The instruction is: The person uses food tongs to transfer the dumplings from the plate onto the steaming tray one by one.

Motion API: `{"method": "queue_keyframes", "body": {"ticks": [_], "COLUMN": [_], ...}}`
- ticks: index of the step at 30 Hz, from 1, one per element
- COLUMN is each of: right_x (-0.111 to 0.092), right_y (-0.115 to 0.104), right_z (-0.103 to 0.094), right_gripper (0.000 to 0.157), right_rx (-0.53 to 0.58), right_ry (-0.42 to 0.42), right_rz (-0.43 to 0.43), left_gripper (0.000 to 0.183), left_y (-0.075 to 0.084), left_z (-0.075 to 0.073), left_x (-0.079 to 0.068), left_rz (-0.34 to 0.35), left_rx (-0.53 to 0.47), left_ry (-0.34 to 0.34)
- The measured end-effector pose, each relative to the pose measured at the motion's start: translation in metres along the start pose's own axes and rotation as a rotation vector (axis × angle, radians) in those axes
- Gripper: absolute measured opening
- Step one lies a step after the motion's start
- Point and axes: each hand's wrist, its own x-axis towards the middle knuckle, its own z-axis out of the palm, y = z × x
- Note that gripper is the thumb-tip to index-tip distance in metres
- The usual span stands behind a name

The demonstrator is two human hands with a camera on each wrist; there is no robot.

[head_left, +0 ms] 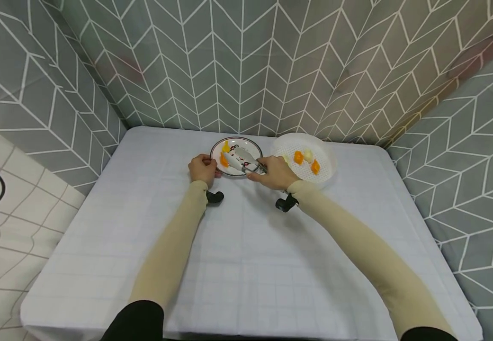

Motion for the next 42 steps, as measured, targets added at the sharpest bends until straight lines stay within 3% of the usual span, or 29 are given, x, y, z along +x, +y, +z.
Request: {"method": "queue_keyframes", "body": {"ticks": [8, 17, 21, 27, 36, 42], "right_x": [0.007, 0.016, 0.019, 0.021, 0.019, 0.015], "right_y": [0.004, -0.001, -0.002, -0.005, -0.006, -0.001], "right_z": [0.015, 0.022, 0.023, 0.023, 0.021, 0.011], "right_gripper": [0.072, 0.049, 0.056, 0.066, 0.06, 0.045], "right_rx": [0.059, -0.003, -0.015, -0.018, -0.021, -0.017], "right_ry": [-0.046, -0.053, -0.068, -0.077, -0.073, -0.074], "right_rz": [0.03, -0.038, -0.016, 0.012, -0.022, -0.042], "left_gripper": [0.028, 0.027, 0.027, 0.026, 0.028, 0.028], "left_y": [0.0, 0.002, 0.002, 0.004, 0.005, 0.006], "left_z": [0.0, 0.001, 0.003, 0.003, 0.001, -0.001], "left_x": [-0.003, -0.002, -0.003, -0.004, -0.006, -0.004], "left_rz": [0.007, 0.011, -0.009, -0.004, 0.015, -0.001], "left_rx": [-0.018, -0.004, -0.007, -0.038, -0.09, -0.082], "left_ry": [0.006, 0.041, 0.057, 0.073, 0.056, 0.053]}}
